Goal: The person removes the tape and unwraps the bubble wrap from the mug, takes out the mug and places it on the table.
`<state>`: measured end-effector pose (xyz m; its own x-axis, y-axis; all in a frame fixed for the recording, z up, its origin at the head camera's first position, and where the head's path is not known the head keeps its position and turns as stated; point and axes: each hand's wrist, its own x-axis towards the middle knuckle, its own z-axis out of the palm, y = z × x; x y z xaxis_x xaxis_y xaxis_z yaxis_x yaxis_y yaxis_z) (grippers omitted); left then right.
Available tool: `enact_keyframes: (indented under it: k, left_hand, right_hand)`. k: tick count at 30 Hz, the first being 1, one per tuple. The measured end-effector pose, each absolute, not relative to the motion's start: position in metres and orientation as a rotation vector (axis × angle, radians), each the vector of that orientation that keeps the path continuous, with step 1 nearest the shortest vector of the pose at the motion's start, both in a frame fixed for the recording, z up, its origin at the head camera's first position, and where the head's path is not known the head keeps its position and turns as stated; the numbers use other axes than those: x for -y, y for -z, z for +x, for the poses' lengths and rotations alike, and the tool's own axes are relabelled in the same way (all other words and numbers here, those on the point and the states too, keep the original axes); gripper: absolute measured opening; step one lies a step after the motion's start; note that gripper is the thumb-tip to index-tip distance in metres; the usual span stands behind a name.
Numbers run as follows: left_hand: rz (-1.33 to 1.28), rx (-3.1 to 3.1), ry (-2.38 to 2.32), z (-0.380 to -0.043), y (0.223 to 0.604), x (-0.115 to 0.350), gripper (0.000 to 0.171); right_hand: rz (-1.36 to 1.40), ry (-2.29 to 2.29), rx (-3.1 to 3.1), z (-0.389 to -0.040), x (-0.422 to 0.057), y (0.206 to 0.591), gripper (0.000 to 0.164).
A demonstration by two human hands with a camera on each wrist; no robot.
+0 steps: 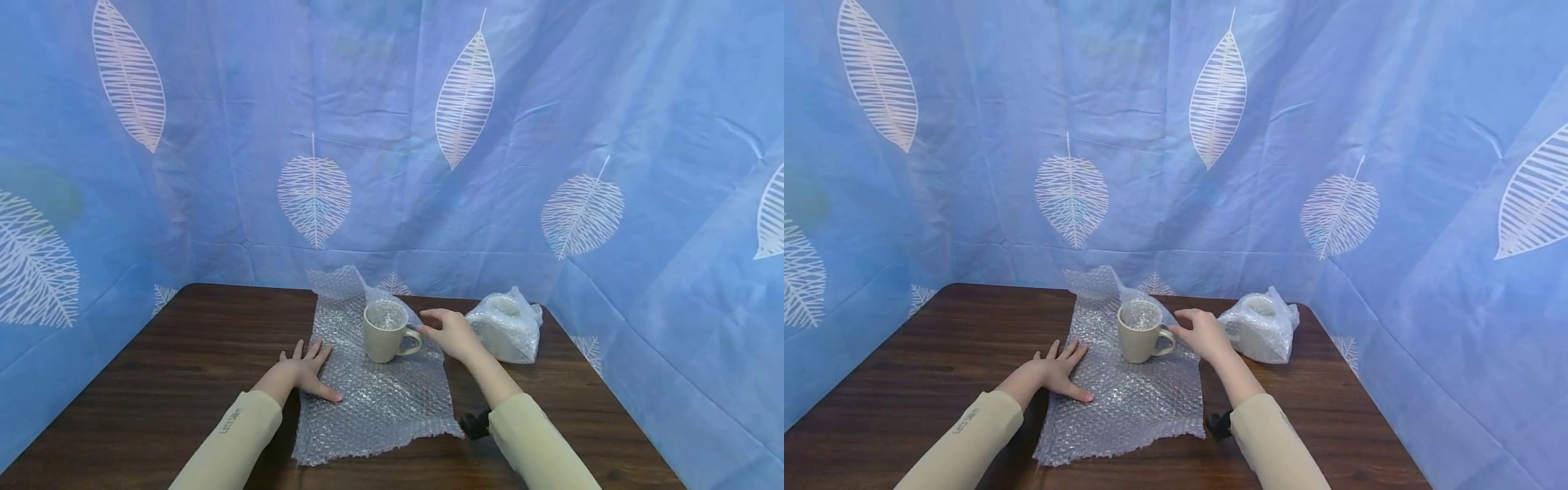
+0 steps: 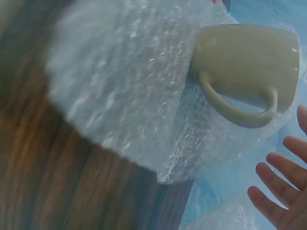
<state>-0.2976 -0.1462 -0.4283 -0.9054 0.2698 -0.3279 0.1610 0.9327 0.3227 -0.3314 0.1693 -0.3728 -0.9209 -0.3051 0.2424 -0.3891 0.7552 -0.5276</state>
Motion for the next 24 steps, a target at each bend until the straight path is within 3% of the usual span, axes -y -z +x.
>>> enact_keyframes:
  k: [5, 17, 24]
  left_hand:
    - [0.293, -2.698, -0.415, -0.300, 0.429, 0.146, 0.120]
    - [0.275, -2.699, -0.419, -0.316, 0.452, 0.151, 0.130]
    - [0.271, -2.699, -0.411, -0.304, 0.435, 0.146, 0.123]
  right_hand:
    - [0.548, -0.951, 2.882, -0.338, -0.163, 0.370, 0.055]
    - [0.538, -1.002, 2.953, -0.353, -0.156, 0.368, 0.051]
    - [0.595, -0.992, 2.976, -0.353, -0.154, 0.365, 0.047]
